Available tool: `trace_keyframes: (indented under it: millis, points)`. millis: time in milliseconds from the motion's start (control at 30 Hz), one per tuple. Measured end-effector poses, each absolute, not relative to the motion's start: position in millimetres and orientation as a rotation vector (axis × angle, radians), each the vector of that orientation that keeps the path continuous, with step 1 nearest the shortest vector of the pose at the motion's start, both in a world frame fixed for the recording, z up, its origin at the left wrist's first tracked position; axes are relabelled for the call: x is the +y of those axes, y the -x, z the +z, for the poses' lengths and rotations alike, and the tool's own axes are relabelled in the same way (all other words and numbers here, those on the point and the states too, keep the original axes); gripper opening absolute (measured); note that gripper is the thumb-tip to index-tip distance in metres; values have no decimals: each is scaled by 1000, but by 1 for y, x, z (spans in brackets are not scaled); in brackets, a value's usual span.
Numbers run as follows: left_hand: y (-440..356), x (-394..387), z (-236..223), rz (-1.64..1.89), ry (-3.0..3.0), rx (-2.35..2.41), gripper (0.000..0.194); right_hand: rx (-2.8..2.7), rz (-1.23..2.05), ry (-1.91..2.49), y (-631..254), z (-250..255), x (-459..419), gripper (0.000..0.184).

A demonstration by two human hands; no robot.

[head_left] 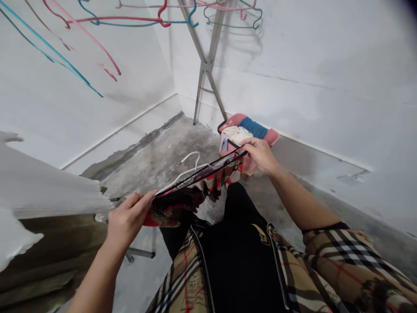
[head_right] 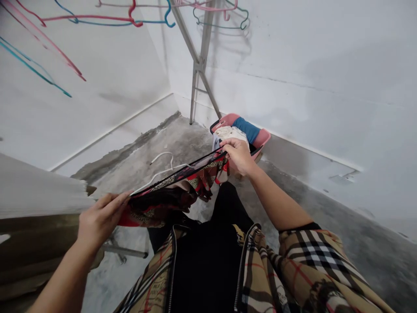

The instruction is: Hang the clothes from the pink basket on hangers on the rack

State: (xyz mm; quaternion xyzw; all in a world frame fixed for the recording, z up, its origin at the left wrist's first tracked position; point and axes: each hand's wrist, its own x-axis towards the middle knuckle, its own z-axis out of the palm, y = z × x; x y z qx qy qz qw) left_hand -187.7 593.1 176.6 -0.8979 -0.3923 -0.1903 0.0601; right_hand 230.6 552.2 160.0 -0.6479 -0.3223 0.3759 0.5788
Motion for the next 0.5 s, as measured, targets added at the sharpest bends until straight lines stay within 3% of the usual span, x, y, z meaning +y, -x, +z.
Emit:
trace_keyframes:
  millis: [133,333,433,500]
  points:
    - [181,597,175,-786,2695,-1404,22,-1348,1098,1457,-235,188,532,26]
    - [177,612,189,-1089,2792,-1521,24,-1774,459,1379,-248,194,539,42]
    - [176,620,194,-1167,2828,-1555,25,-1905,525,1391,-248,195,548,31]
    - [176,626,194,-1271,2810,-1641,24,-1925,558,1401,-246,201,549,36]
